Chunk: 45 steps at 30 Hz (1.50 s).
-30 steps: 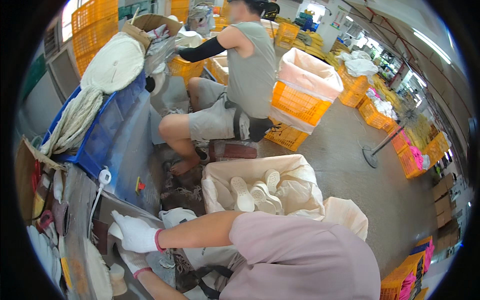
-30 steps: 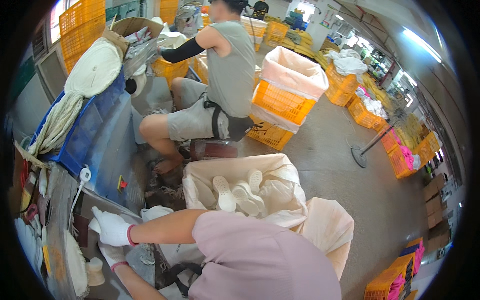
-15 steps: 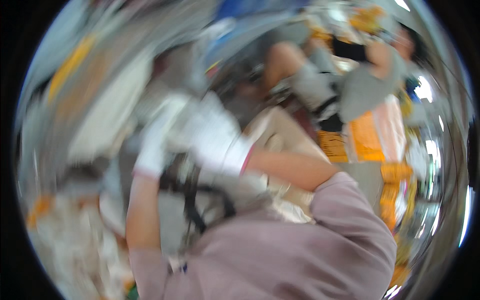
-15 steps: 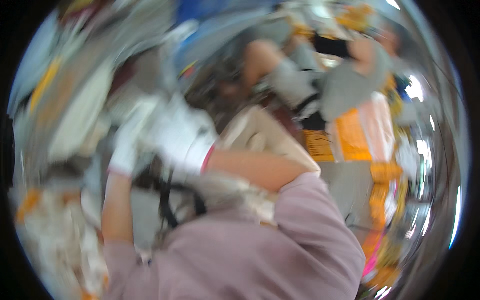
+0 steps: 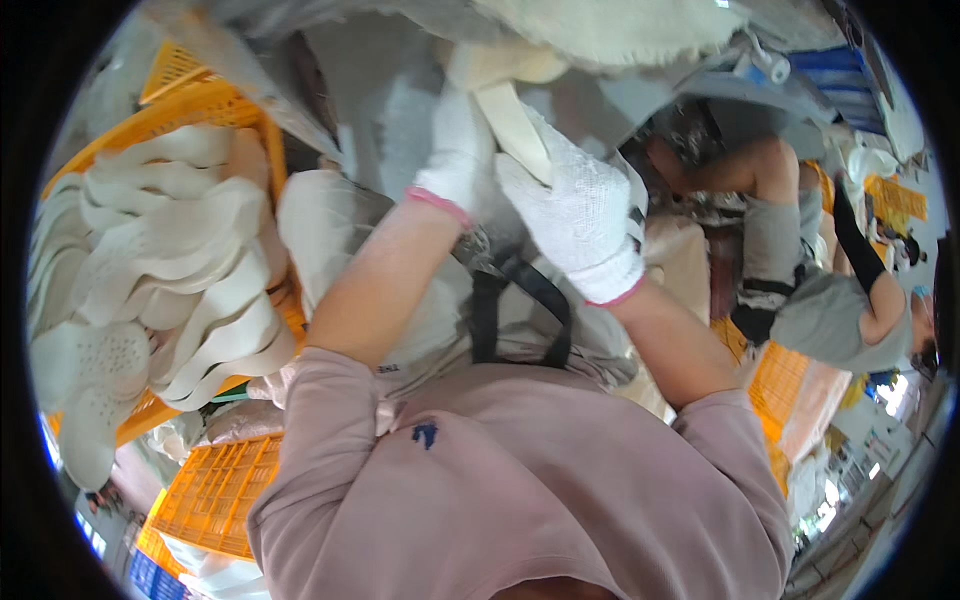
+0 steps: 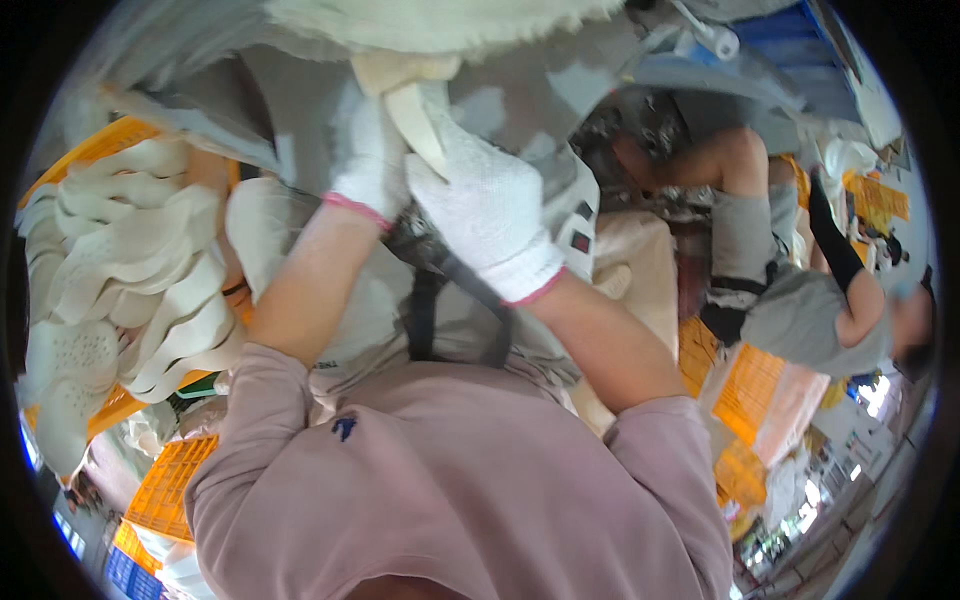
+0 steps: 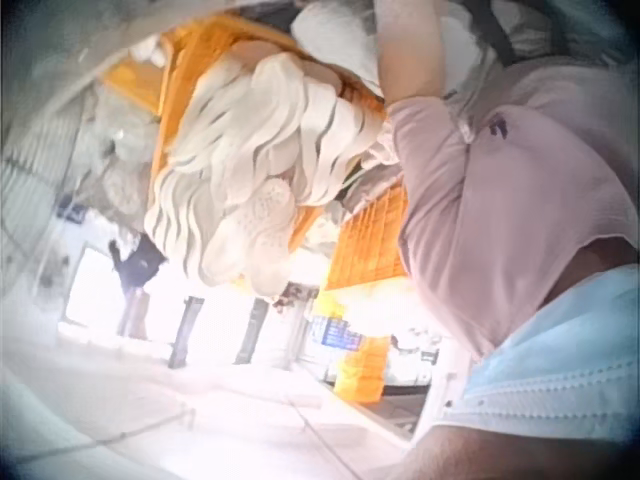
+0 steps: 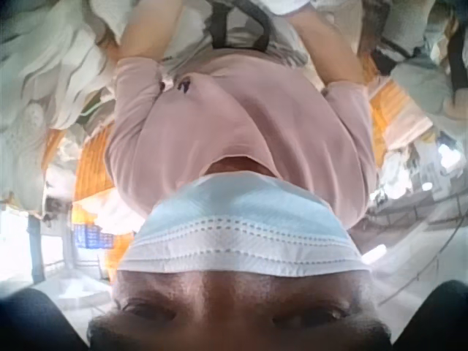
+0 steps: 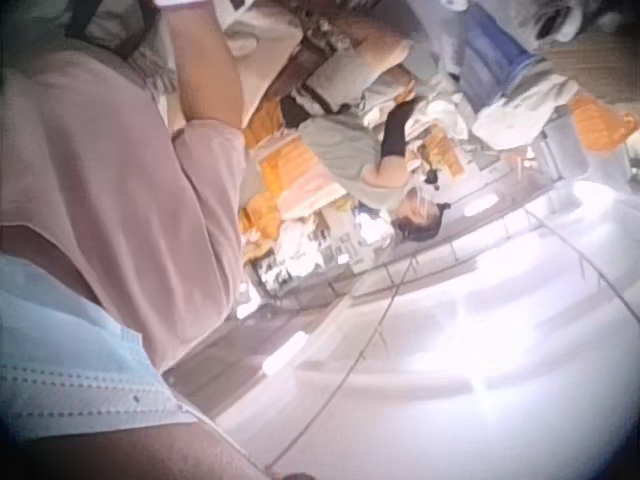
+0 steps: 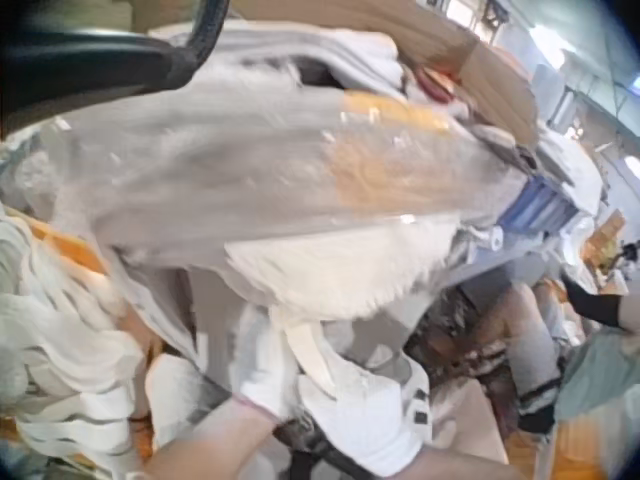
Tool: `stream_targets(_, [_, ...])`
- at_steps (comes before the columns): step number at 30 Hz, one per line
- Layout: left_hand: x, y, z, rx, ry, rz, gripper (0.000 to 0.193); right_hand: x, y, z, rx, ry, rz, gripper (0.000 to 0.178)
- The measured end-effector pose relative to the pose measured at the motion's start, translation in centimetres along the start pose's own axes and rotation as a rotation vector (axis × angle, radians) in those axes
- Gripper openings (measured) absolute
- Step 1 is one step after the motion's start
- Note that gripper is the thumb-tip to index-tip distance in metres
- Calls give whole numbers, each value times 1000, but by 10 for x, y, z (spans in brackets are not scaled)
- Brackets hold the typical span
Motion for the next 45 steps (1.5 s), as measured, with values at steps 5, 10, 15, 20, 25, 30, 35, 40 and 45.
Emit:
stream_targets(5, [12, 0, 8, 183, -3, -468, 51, 26, 1, 6, -177, -26, -32, 38])
stream_targets(10, [19, 15, -12, 320, 241, -614, 48, 29, -5, -9, 124, 135, 107, 39])
stream_targets(15, [58, 15, -13, -358, 382, 66, 36, -17, -5, 3, 616, 291, -202, 78])
stream_targets(20, [52, -18, -8, -418, 341, -124, 37, 9, 13, -12, 645, 472, -30, 51])
stream_targets(25, [33, 26, -16, -472, 450, 57, 45, -32, 35, 27, 141, 197, -143, 76])
stream_targets(30, [39, -3, -6, -441, 362, -43, 54, 0, 31, 21, 18, 70, 22, 71])
stream_targets(35, [49, -2, 22, -147, 192, 39, 63, 4, 17, 13, 78, 21, 16, 54])
stream_targets(40, [29, 12, 10, -421, 394, -102, 62, 13, 9, 3, 86, -113, 39, 50])
stream_targets(45, [21, 17, 9, -547, 292, -214, 60, 25, -6, -15, 197, 74, -97, 43])
Point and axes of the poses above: each hand's wrist, its own x-axis towards the middle knuckle, its own z-axis out of the back of the hand, y = z × x, the point moved 8 cm from there along x, towards the middle knuckle, and after that the axes turned 13 degrees about z, right-handed, at the moved point
